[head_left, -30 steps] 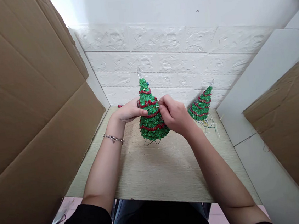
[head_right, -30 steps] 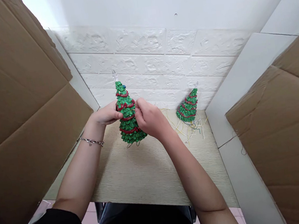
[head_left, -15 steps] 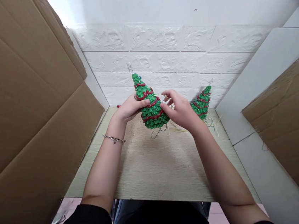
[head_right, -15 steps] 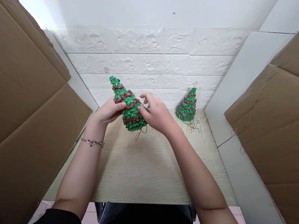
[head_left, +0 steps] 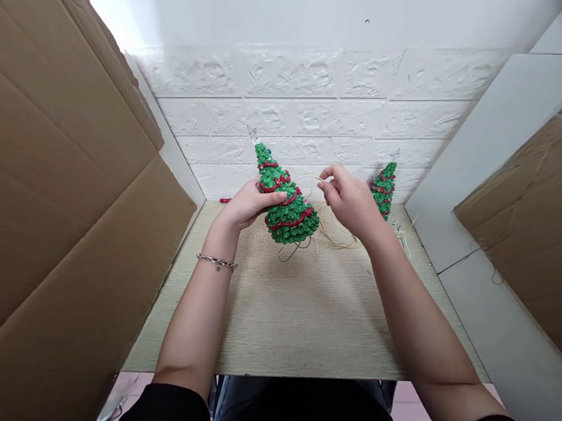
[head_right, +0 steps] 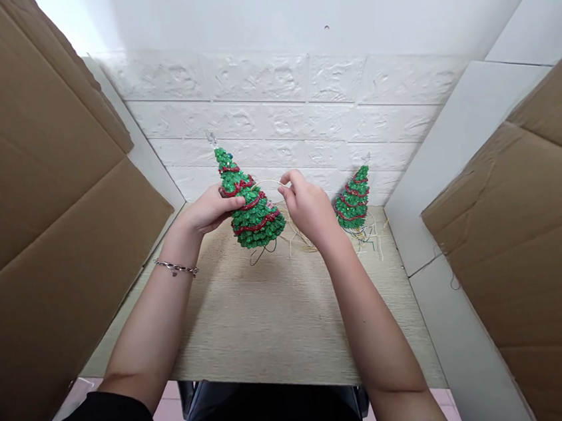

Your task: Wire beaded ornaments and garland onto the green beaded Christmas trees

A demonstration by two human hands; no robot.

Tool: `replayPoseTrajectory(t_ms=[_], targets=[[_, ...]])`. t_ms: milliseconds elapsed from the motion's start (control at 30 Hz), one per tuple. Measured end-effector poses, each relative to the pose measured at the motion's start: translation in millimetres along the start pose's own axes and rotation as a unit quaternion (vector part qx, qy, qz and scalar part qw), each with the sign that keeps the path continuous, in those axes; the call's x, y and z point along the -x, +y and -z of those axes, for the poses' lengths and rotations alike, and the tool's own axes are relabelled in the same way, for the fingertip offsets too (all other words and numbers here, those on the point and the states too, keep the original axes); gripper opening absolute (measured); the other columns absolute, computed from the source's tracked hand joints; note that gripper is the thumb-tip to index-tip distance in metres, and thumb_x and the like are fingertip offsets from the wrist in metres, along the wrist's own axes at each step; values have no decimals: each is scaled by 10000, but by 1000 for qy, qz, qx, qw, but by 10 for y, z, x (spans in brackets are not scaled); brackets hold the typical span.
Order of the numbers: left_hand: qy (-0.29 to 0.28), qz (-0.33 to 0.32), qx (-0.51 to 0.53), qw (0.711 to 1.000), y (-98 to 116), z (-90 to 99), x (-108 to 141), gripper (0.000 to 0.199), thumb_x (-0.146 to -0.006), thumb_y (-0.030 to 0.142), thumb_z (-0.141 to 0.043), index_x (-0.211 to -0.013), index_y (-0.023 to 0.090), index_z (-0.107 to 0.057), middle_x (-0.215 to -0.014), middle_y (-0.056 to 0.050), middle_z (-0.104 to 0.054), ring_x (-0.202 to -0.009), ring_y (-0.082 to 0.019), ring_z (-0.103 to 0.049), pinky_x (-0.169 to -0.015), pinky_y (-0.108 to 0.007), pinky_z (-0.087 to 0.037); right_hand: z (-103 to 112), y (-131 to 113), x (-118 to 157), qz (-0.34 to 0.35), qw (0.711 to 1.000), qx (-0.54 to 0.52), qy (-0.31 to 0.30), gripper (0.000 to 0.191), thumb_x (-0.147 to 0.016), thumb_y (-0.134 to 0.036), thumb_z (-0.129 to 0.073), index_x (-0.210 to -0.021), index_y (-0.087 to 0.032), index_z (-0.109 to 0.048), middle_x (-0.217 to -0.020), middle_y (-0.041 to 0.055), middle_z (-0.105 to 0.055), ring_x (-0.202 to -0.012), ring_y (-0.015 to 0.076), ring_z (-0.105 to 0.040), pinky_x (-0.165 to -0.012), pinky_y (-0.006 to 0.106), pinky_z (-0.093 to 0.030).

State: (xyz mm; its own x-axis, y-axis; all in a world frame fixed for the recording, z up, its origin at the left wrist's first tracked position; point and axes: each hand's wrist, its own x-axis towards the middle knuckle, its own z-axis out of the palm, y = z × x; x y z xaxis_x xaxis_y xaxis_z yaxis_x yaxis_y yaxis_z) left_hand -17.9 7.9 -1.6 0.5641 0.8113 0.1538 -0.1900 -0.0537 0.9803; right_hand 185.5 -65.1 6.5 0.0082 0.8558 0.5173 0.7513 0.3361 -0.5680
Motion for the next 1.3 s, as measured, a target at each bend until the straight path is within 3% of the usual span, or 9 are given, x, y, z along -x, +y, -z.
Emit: replayPoseTrajectory(t_ms=[133, 267, 500, 600, 700, 800, 933, 1033, 1300], targets=[[-13, 7, -12, 1000, -4, -1, 2, 544, -498, 325, -951, -899, 111, -652, -935, -94, -712, -854, -200, -672, -843, -348, -523, 56, 55, -13, 28, 999, 20, -11, 112, -888, -221, -545, -783, -210, -581, -705, 13, -641, -627, 171, -546, -632, 290, -357], [-22, 3, -37, 999, -13, -11, 0, 517, -533, 295, -931, -926, 110, -651, -939, -92, -714, -856, -198, -670, -862, -359, -518, 107, 94, -11, 44, 997, 53, -15, 125, -853, -169, -612, -733, -203, -623, -716, 14, -662, -668, 174, -573, -652, 291, -371], [-49, 22, -89, 995, -68, -54, -24, 566, -525, 259, -925, -1006, 119, -663, -994, -104, -724, -911, -229, -676, -874, -384, -514, -10, -70, 38, 83, 992, 76, -64, 158, -906, -157, -584, -779, -206, -665, -805, 32, -706, -750, 196, -614, -674, 307, -388], [-25, 5, -88, 996, -70, -66, -24, 580, -520, 254, -926, -1019, 123, -660, -1010, -104, -722, -933, -238, -673, -892, -395, -511, 6, -97, 56, 64, 993, 69, -71, 87, -901, -168, -601, -919, -201, -679, -821, 36, -694, -763, 201, -618, -689, 309, -409], [2, -8, -75, 997, -52, -65, -16, 568, -508, 283, -935, -974, 122, -652, -987, -99, -720, -912, -232, -674, -896, -398, -517, 110, -34, 68, 21, 996, 50, -76, 231, -860, -176, -656, -1090, -195, -657, -856, 43, -692, -756, 204, -624, -709, 323, -436], [9, -8, -68, 998, -37, -53, -10, 541, -513, 293, -936, -937, 124, -645, -961, -89, -716, -886, -219, -673, -888, -393, -527, 227, 44, 65, -3, 997, 51, -59, 231, -855, -138, -635, -1079, -186, -666, -871, 54, -697, -759, 208, -628, -722, 333, -446], [14, -5, -63, 998, -36, -46, -13, 535, -518, 279, -934, -938, 119, -643, -931, -77, -713, -864, -203, -672, -890, -386, -533, 283, 77, 33, -16, 996, 77, -50, 138, -863, -97, -597, -893, -172, -709, -836, 63, -708, -799, 221, -644, -760, 343, -459], [10, -6, -63, 998, -35, -53, -14, 530, -512, 286, -935, -926, 119, -649, -922, -75, -713, -862, -208, -670, -901, -395, -528, 228, 84, 8, 1, 995, 91, -47, 178, -865, -82, -577, -838, -177, -726, -871, 74, -729, -851, 237, -659, -801, 359, -469], [20, 9, -78, 997, -57, -81, -32, 568, -481, 294, -944, -930, 120, -643, -917, -68, -708, -854, -202, -655, -884, -394, -517, -1, 83, 11, 96, 989, 113, 18, 253, -932, -114, -463, -935, -129, -716, -973, 142, -696, -931, 280, -634, -825, 403, -477]])
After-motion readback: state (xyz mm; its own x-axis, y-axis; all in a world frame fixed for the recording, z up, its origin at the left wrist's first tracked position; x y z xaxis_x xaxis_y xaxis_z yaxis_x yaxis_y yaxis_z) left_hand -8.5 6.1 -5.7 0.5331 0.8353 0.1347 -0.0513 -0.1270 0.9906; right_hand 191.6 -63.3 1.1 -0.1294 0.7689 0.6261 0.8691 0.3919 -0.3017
